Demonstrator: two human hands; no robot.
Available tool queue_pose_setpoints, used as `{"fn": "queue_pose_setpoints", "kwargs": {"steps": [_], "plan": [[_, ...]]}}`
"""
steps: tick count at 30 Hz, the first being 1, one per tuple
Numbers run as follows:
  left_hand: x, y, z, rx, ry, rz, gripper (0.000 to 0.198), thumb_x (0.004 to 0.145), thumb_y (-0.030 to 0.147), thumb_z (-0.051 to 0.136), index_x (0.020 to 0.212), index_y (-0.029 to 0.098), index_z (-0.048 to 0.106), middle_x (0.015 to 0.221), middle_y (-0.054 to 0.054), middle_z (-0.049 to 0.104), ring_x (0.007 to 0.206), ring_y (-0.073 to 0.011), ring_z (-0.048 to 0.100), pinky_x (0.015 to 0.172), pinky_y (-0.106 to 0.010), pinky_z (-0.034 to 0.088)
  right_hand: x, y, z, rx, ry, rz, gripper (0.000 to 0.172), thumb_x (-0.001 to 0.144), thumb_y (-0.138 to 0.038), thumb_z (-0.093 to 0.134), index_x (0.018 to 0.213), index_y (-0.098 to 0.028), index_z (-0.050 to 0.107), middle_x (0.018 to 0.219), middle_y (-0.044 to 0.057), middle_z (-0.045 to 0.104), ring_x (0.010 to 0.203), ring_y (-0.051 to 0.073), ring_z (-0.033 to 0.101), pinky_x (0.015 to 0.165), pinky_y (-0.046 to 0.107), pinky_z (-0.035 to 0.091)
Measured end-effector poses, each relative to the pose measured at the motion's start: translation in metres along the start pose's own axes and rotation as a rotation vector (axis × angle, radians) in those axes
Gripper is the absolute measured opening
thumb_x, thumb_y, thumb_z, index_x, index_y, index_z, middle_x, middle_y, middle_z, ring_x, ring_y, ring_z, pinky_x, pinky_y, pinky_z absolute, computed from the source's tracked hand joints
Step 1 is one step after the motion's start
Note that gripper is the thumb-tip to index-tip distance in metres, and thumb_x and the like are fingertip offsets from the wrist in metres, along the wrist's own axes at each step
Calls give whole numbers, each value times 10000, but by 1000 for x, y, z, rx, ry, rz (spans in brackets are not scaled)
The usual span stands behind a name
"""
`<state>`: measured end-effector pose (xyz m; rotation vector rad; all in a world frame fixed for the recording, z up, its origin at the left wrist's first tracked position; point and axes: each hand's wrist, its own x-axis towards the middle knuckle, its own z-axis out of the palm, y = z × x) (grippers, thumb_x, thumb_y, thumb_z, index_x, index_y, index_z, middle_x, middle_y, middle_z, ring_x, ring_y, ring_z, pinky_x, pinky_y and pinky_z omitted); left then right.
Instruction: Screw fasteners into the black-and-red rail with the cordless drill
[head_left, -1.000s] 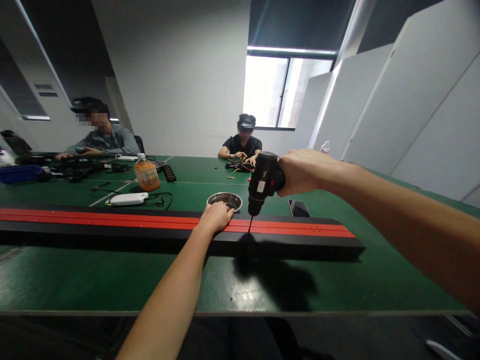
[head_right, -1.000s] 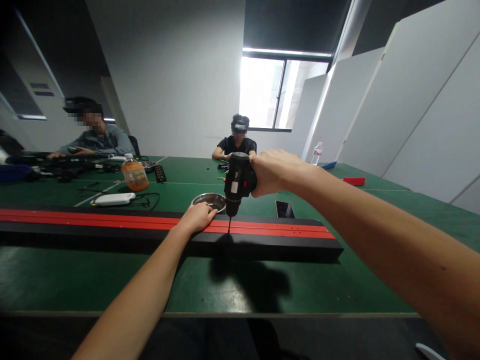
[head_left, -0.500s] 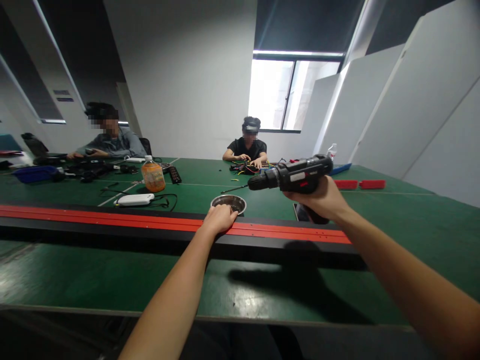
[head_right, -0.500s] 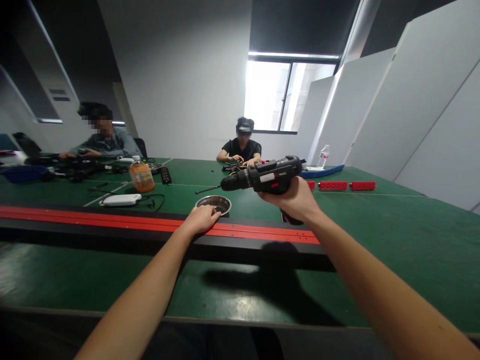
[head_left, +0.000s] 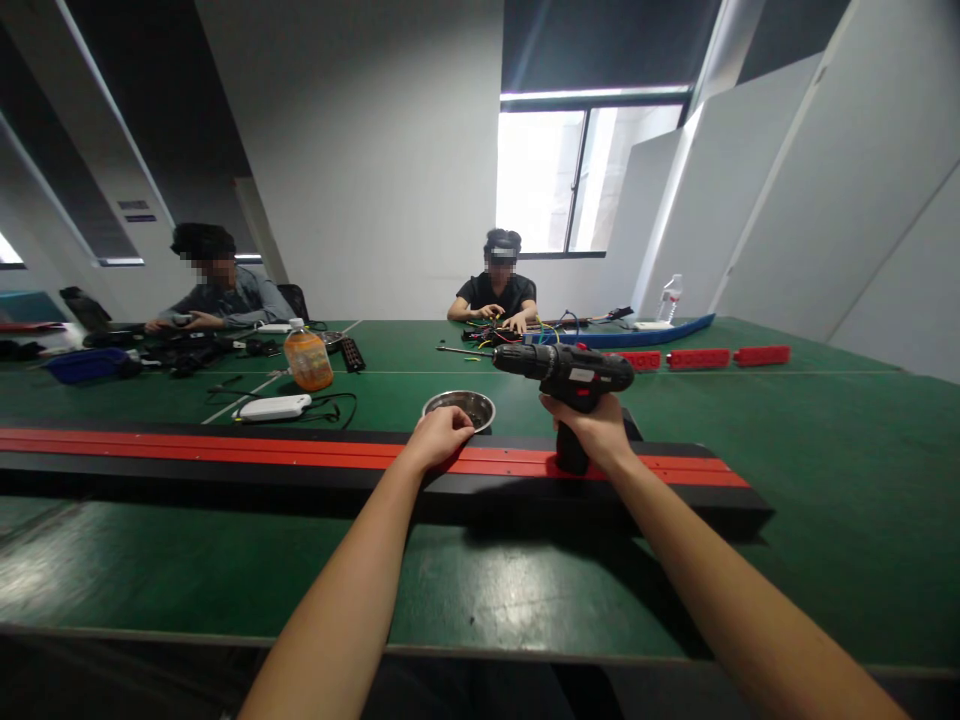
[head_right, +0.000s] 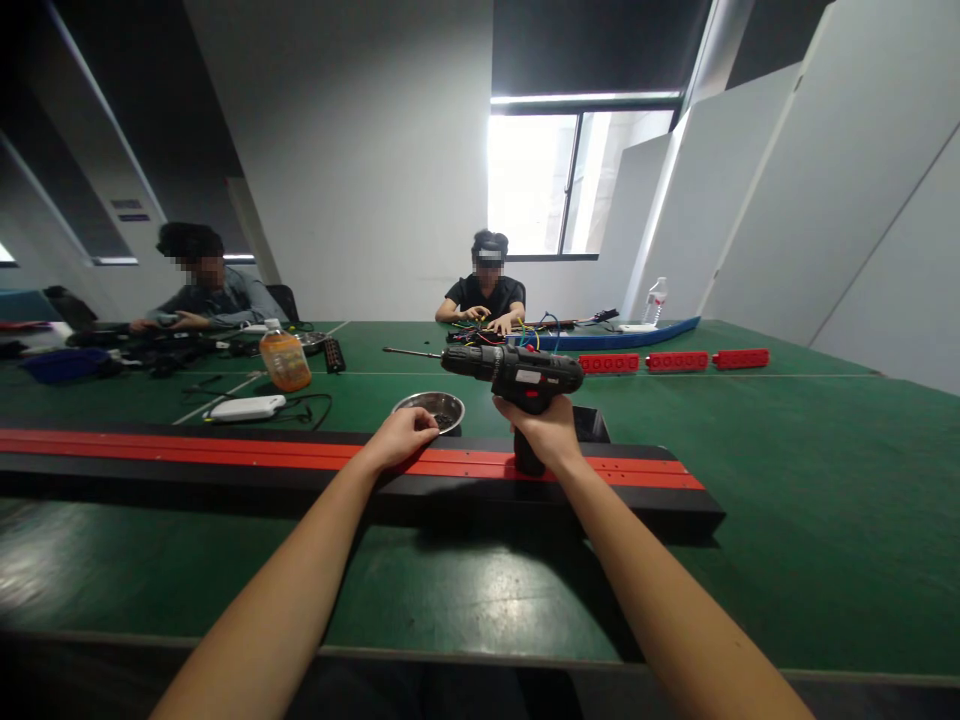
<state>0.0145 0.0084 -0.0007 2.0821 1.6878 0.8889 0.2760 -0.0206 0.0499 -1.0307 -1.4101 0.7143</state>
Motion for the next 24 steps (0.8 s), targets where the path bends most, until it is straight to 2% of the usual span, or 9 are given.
{"fn": "queue_pose_setpoints", "kwargs": {"steps": [3, 6, 14, 19, 24], "plan": [[1, 0, 0, -94, 45, 9, 137, 807, 326, 674, 809, 199, 725, 893, -68, 756, 819, -217, 675, 786, -316, 490, -1, 3, -1, -30, -27, -39, 368, 637, -506, 841, 695, -173, 695, 630, 34, 679, 566, 190, 603, 576, 320, 494], [1, 6, -6, -264, 175, 51, 146, 801, 322, 684, 810, 179, 709, 865, -73, 744, 796, -210, 670, 767, -322, 491, -3, 8, -2, -46, -1, -60, 375, 638, -520, 830, 708, -173, 706, 635, 40, 688, 579, 207, 623, 574, 322, 497], [-10, 46, -48, -1004, 433, 105, 308, 645, 333, 876, 855, 164, 726, 798, -19, 701, 718, -128, 631, 685, -248, 486, -3, 18, -5, -79, 54, -107, 355, 644, -497, 820, 771, -178, 731, 713, 52, 728, 684, 256, 681, 613, 345, 529], [-19, 69, -64, -1283, 466, 139, 281, 618, 237, 906, 834, 178, 736, 778, 7, 678, 696, -80, 612, 662, -200, 489, -5, 16, -7, -150, 61, -178, 343, 677, -499, 800, 790, -182, 731, 740, 43, 730, 734, 255, 683, 646, 337, 525], [-17, 82, -73, -1378, 453, 190, 278, 627, 202, 907, 851, 189, 744, 797, 15, 676, 692, -70, 609, 645, -190, 501, -4, 17, -8, -182, 39, -198, 332, 695, -504, 785, 754, -184, 722, 707, 37, 713, 697, 234, 667, 618, 322, 503]]}}
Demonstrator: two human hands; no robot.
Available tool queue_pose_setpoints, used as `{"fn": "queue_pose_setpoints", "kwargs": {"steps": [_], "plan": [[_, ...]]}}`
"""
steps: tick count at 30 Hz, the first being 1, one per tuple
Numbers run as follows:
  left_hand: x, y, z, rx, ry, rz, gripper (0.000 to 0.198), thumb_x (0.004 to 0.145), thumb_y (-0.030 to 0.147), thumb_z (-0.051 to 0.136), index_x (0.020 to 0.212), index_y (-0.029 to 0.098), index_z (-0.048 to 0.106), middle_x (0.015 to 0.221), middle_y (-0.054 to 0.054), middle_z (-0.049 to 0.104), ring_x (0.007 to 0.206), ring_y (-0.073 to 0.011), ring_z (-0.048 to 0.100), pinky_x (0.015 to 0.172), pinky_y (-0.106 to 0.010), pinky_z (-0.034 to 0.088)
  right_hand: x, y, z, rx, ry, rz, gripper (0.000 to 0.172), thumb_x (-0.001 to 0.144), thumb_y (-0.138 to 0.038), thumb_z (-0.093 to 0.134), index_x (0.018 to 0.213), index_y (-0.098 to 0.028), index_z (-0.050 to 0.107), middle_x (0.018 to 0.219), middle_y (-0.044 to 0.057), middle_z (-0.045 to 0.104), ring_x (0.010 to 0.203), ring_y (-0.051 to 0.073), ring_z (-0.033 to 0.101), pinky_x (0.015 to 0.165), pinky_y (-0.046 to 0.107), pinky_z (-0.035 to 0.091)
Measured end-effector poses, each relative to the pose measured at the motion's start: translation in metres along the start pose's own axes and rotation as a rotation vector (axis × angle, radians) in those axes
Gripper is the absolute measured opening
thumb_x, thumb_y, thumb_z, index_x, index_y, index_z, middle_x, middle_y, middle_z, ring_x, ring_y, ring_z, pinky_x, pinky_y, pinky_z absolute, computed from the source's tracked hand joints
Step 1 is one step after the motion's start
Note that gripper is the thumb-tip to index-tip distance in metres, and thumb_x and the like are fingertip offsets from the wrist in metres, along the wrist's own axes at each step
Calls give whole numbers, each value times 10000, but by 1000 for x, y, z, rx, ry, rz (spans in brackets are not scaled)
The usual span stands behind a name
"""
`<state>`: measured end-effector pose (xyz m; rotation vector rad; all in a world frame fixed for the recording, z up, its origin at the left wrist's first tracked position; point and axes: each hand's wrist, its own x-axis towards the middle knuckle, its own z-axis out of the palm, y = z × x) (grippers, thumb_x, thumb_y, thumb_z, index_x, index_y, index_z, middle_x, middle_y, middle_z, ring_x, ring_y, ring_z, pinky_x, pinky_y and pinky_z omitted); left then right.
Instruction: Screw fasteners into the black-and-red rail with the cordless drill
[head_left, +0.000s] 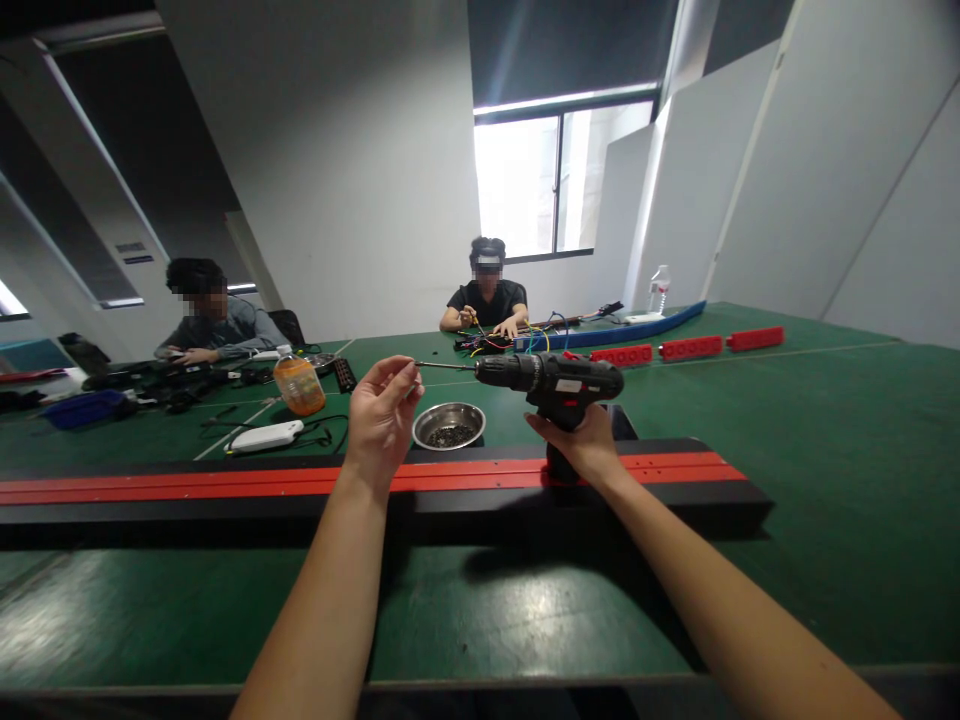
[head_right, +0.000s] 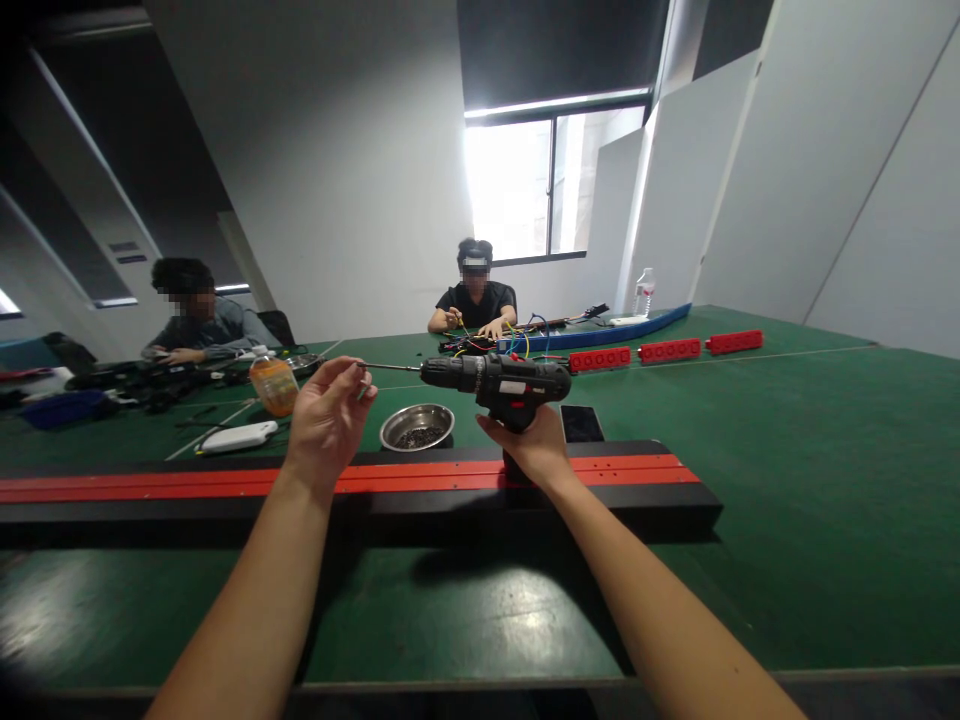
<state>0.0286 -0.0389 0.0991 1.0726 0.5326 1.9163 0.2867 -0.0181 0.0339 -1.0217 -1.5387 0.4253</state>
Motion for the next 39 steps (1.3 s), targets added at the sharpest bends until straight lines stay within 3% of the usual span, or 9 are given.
{"fn": "queue_pose_setpoints", "kwargs": {"steps": [8, 15, 21, 39], "plan": [[0, 7, 5, -75, -25, -19, 259, 666, 205, 893, 873, 198, 738, 814, 23, 687, 679, -64, 610, 646, -198, 522, -1, 0, -1, -9, -14, -2, 332, 695, -510, 793, 749, -190, 722, 703, 34, 711, 669, 223, 664, 617, 319, 495], [0, 7, 8, -6, -47, -12, 266, 640, 197, 903, 847, 183, 736, 821, 13, 693, 677, -63, 616, 664, -196, 525, 0, 3, 0, 22, -23, -8, 312, 695, -497, 795, 760, -198, 732, 713, 35, 723, 669, 223, 669, 621, 322, 513], [0, 10, 5, 4, -9, 10, 263, 650, 205, 899, 854, 183, 735, 841, 13, 697, 693, -66, 624, 664, -194, 529, 0, 2, 0, 38, -11, 2, 331, 691, -506, 799, 785, -197, 729, 731, 33, 729, 711, 239, 679, 635, 323, 517], [-3, 5, 2, 15, -59, -10, 262, 661, 234, 899, 851, 198, 721, 798, 27, 685, 698, -68, 623, 689, -206, 519, -1, -2, -1, 61, -27, 25, 322, 700, -523, 780, 755, -211, 722, 714, 34, 733, 727, 266, 693, 628, 339, 530]]}}
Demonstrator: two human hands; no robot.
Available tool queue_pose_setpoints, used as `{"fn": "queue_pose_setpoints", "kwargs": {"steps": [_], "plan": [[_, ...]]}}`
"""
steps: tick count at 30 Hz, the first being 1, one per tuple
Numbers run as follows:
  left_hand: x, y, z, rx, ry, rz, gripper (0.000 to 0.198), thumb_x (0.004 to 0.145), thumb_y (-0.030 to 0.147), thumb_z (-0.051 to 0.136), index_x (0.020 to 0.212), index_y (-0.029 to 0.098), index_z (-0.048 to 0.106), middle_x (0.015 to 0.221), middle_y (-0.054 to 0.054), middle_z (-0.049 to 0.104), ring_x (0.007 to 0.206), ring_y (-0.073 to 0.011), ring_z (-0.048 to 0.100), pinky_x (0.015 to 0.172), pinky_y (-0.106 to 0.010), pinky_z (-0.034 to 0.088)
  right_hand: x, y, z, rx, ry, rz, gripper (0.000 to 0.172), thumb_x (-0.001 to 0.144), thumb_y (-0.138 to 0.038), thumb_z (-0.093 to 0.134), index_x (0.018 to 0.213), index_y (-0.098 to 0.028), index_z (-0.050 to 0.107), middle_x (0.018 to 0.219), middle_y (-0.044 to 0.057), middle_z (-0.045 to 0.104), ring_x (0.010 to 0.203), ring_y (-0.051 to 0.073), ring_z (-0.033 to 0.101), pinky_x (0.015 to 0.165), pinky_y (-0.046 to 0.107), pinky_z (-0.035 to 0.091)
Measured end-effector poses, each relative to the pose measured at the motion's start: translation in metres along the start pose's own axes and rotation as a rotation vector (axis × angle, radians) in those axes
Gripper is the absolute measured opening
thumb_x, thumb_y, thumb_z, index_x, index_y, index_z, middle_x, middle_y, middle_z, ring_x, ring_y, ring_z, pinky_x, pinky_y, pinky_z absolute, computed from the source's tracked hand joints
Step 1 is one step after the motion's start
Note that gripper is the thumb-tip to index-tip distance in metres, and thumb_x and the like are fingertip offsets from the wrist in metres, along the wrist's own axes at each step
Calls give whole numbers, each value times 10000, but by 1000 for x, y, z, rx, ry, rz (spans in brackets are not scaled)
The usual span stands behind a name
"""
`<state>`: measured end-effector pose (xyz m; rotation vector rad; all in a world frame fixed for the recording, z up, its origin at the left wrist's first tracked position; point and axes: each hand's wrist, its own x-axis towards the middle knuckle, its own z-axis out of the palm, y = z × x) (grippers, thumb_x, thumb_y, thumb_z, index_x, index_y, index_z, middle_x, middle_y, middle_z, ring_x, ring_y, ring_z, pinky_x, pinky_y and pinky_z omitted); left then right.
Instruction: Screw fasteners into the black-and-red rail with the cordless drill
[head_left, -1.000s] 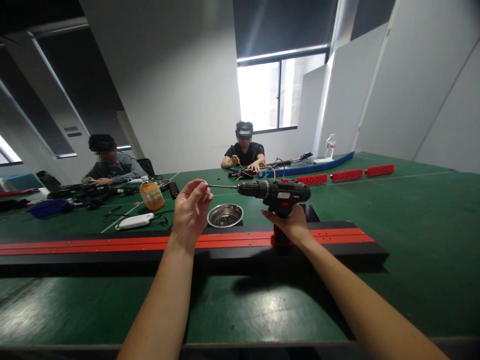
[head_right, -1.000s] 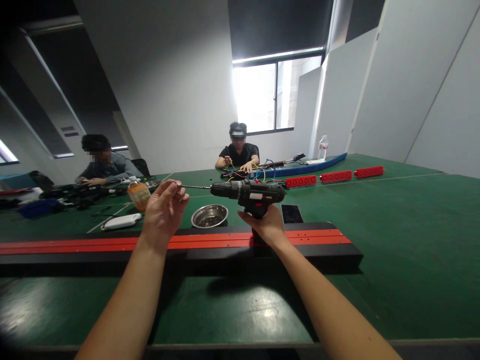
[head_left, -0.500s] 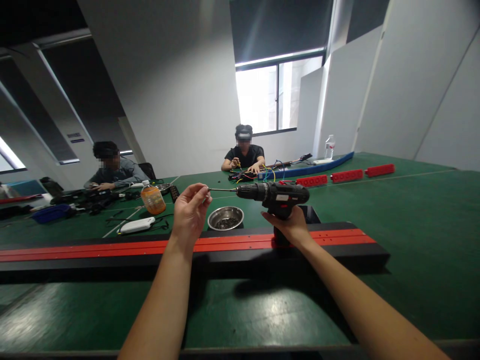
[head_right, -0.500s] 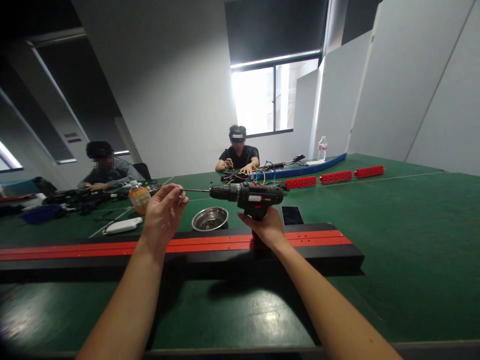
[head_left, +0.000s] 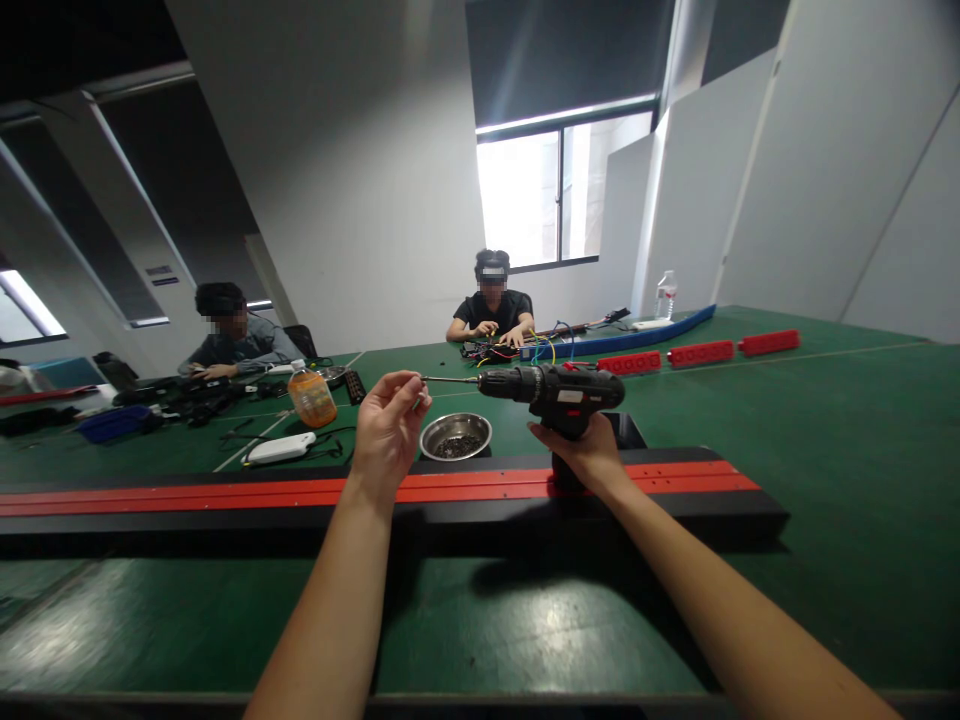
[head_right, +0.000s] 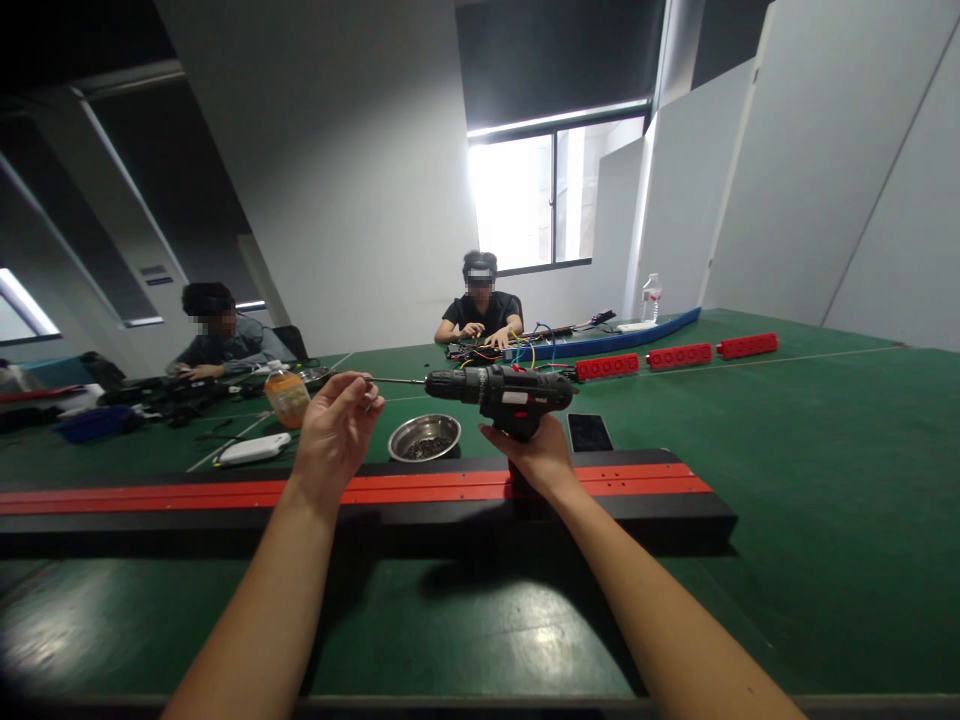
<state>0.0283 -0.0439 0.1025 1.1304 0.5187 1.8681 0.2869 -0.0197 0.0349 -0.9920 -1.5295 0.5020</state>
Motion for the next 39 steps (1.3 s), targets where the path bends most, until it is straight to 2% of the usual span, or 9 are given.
{"fn": "queue_pose_setpoints", "kwargs": {"steps": [5, 17, 25, 32, 39], "plan": [[1, -1, -1, -7, 12, -15, 248, 663, 227, 895, 835, 195, 720, 784, 26, 684, 687, -67, 623, 690, -205, 519, 0, 1, 1, -7, 8, 1, 320, 698, -520, 785, 768, -212, 735, 732, 34, 741, 750, 270, 699, 651, 344, 536], [2, 4, -2, 65, 40, 49, 283, 624, 231, 919, 841, 173, 746, 791, 12, 703, 667, -63, 630, 661, -180, 535, 1, 4, 1, 21, 12, 7, 351, 698, -512, 792, 852, -199, 754, 821, 53, 774, 846, 302, 721, 685, 358, 554], [3, 12, -4, 214, 25, 142, 222, 650, 210, 892, 819, 182, 752, 759, -1, 703, 664, -81, 622, 643, -181, 516, 1, 4, 2, 47, 15, 15, 339, 694, -503, 791, 851, -205, 755, 819, 50, 775, 845, 304, 721, 687, 363, 553], [2, 10, -3, 216, 31, 126, 229, 663, 229, 890, 837, 166, 755, 764, -7, 698, 671, -77, 616, 657, -185, 504, 1, 2, 2, 10, 16, 7, 332, 707, -503, 781, 846, -203, 747, 817, 54, 769, 816, 287, 706, 667, 358, 541], [4, 10, -4, 228, 20, 130, 230, 651, 220, 894, 826, 164, 756, 759, -10, 700, 667, -86, 616, 659, -204, 500, 1, 2, 1, -17, 5, -2, 321, 712, -522, 770, 767, -208, 730, 718, 34, 739, 747, 279, 695, 616, 337, 513]]}}
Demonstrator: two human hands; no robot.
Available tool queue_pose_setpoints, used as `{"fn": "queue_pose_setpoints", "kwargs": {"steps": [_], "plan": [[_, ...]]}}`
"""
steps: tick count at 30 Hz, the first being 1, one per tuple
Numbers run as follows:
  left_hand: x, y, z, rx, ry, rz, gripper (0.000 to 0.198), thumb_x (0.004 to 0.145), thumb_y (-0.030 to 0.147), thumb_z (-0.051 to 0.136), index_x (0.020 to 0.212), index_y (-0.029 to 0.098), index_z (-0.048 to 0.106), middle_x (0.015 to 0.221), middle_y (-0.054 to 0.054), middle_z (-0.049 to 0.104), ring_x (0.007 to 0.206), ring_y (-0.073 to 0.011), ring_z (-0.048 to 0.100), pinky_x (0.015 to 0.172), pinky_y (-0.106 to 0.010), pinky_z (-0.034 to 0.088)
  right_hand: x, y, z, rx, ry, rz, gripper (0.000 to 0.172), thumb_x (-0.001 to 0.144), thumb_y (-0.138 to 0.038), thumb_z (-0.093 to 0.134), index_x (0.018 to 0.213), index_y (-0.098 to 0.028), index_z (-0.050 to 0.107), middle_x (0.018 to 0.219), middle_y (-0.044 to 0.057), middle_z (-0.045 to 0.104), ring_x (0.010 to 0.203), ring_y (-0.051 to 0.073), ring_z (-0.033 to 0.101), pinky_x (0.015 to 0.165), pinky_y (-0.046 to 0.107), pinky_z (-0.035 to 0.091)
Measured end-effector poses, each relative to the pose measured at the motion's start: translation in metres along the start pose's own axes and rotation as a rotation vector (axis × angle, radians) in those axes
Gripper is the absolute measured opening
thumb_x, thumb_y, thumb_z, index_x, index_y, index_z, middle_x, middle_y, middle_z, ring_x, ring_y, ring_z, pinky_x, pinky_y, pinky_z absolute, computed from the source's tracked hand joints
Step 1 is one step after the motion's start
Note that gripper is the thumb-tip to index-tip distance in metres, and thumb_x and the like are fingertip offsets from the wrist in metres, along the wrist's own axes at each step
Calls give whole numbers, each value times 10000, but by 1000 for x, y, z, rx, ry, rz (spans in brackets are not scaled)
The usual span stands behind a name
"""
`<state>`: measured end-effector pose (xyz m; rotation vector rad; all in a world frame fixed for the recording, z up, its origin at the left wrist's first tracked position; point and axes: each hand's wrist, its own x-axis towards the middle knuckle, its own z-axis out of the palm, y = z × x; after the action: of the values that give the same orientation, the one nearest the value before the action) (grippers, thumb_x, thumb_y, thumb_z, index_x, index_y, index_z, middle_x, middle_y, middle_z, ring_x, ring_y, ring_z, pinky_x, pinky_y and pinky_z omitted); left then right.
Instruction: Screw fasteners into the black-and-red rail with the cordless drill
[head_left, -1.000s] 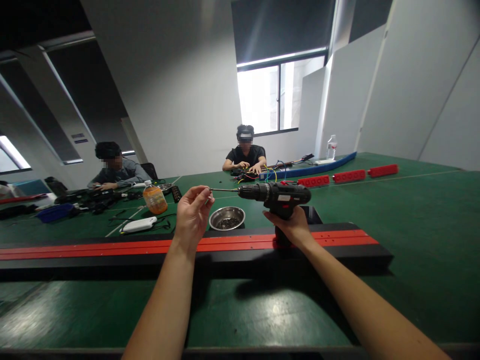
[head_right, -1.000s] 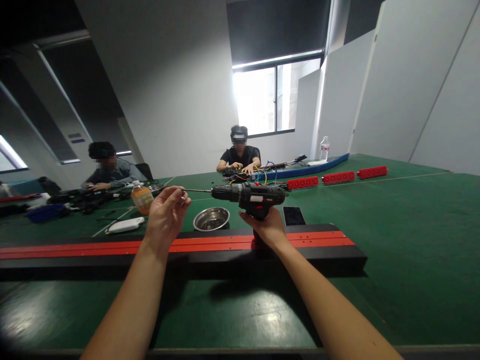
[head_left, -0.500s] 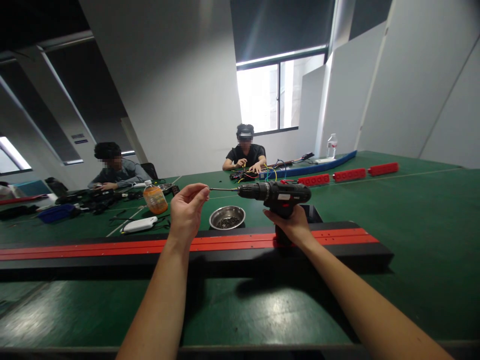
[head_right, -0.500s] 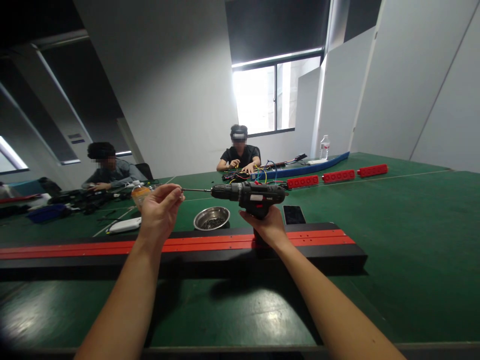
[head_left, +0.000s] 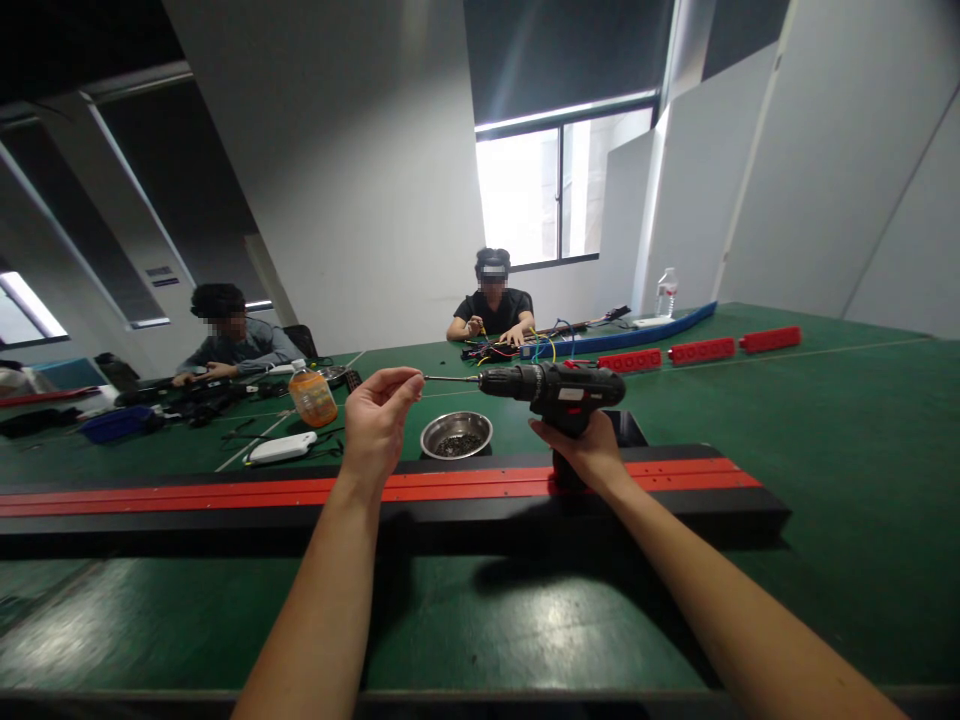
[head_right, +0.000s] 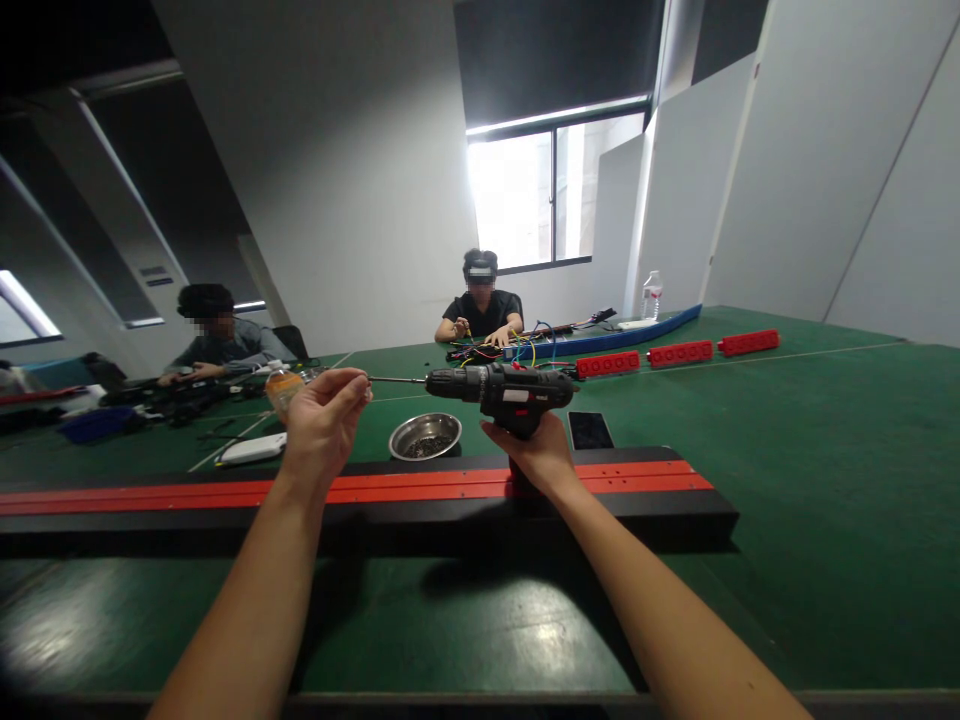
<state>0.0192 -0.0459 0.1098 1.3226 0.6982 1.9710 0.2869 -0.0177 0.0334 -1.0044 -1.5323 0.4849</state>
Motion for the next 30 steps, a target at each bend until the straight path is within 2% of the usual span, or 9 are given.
{"fn": "queue_pose_setpoints", "kwargs": {"steps": [5, 10, 18, 25, 30], "plan": [[1, -4, 0, -12, 5, -5, 215, 666, 224, 888, 833, 175, 760, 774, -14, 713, 672, -90, 628, 660, -204, 507, 0, 0, 0, 37, -7, 23, 331, 712, -522, 779, 788, -201, 744, 729, 34, 743, 694, 264, 689, 622, 338, 515], [1, -9, 0, -27, 18, -10, 214, 674, 258, 890, 827, 175, 765, 797, -17, 726, 677, -77, 629, 664, -188, 512, 0, -1, 1, 38, 10, 15, 337, 709, -524, 783, 824, -208, 756, 770, 37, 760, 752, 280, 705, 666, 350, 535], [3, -8, -1, -61, 7, -64, 236, 655, 266, 905, 807, 181, 747, 798, -6, 725, 682, -80, 643, 669, -196, 523, 0, -4, 2, 46, 30, 110, 344, 682, -543, 792, 681, -206, 722, 603, 32, 696, 576, 242, 650, 545, 333, 482], [2, -3, -2, 6, -5, -5, 224, 651, 269, 900, 797, 187, 751, 763, 5, 702, 655, -72, 614, 643, -183, 513, -1, -6, 5, -6, 76, 127, 397, 683, -575, 776, 746, -183, 759, 704, 59, 744, 669, 269, 689, 583, 329, 486], [4, -3, -1, 36, -8, -5, 227, 650, 293, 894, 796, 193, 752, 760, 2, 693, 661, -83, 607, 638, -196, 515, -1, -5, 4, 10, 49, 116, 377, 689, -561, 778, 701, -186, 745, 673, 55, 734, 618, 250, 672, 571, 324, 488]]}}
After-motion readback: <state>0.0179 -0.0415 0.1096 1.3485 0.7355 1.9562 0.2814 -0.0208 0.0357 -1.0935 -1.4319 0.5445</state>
